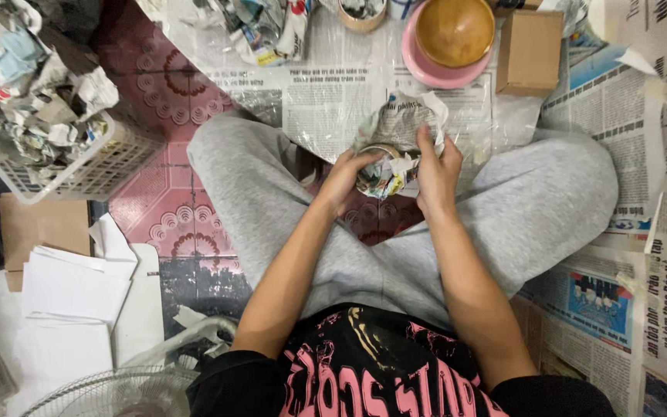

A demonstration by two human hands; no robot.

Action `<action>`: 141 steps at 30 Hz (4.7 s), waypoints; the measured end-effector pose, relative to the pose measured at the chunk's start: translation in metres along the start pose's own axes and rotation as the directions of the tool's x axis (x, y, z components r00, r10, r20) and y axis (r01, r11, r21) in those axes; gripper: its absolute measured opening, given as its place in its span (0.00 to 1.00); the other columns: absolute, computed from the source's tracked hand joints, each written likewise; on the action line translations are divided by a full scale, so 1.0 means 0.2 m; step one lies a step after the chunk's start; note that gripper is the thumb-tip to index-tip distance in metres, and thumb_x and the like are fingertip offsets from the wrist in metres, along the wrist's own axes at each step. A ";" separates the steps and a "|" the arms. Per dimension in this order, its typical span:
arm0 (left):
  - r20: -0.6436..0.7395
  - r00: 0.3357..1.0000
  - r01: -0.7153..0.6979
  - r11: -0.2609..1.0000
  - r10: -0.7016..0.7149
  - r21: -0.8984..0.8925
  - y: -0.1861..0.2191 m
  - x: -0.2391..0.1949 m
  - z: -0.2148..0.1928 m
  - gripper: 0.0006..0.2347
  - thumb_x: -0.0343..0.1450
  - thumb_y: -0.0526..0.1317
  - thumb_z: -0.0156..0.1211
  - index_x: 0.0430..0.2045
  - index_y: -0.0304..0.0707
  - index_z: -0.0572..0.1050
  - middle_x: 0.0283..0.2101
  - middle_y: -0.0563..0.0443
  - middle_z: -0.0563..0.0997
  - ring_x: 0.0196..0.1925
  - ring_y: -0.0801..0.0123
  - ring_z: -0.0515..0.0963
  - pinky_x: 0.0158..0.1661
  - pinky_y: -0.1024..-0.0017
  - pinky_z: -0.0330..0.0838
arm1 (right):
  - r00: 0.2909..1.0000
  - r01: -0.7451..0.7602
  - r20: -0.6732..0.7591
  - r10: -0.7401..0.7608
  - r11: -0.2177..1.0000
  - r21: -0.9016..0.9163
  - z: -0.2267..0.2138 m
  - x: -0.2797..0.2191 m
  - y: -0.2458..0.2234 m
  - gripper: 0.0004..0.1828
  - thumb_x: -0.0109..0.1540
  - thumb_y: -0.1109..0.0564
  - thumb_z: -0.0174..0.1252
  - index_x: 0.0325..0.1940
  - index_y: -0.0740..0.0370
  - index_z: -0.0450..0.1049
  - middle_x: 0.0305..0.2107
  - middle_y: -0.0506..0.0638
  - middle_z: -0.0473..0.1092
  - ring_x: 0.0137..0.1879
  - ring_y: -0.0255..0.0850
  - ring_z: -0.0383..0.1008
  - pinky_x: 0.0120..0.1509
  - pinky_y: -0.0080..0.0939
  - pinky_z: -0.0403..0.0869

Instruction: The person sits cross-legged on a newspaper-covered floor and repeatedly folds small pieces of newspaper into compact bundles. They place the folded bundles into a small container and continue folding additional pieces.

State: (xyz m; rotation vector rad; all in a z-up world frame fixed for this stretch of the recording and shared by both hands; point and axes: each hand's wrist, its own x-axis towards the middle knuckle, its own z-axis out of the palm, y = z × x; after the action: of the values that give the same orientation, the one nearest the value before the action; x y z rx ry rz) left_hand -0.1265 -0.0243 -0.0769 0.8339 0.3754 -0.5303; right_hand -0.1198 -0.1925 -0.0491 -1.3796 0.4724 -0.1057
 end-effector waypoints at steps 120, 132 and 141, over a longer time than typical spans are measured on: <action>0.116 0.992 0.060 0.986 -0.042 -0.156 0.35 0.17 0.15 0.18 0.72 0.48 0.61 0.49 0.33 0.75 0.49 0.42 0.82 0.50 0.59 0.83 0.53 0.58 0.78 | 0.851 0.330 0.514 0.109 0.651 -0.684 0.02 0.16 -0.59 0.25 0.69 0.42 0.56 0.64 0.60 0.71 0.28 0.49 0.79 0.32 0.35 0.80 0.38 0.35 0.74; -0.187 0.970 0.028 0.696 0.153 0.717 0.40 0.28 -0.09 0.13 0.71 0.41 0.63 0.46 0.35 0.83 0.41 0.27 0.83 0.33 0.57 0.76 0.37 0.62 0.71 | 0.904 0.369 0.424 0.053 0.401 -0.839 -0.09 0.29 -0.55 0.19 0.67 0.50 0.53 0.57 0.60 0.75 0.28 0.56 0.79 0.40 0.52 0.82 0.49 0.53 0.75; 0.034 0.829 -0.349 0.467 0.559 0.812 0.45 0.36 -0.41 0.06 0.69 0.29 0.62 0.37 0.29 0.80 0.30 0.52 0.81 0.31 0.74 0.74 0.34 0.71 0.70 | 0.947 0.293 0.309 0.092 0.151 -0.944 -0.13 0.41 -0.40 0.19 0.69 0.50 0.53 0.59 0.64 0.72 0.41 0.63 0.77 0.52 0.62 0.76 0.57 0.63 0.70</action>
State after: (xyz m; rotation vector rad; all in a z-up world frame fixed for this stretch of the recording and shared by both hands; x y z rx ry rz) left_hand -0.0247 0.0683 -0.1115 1.8441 0.0848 -0.0353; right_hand -0.0390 -0.2609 0.0034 -2.7578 0.1092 0.4165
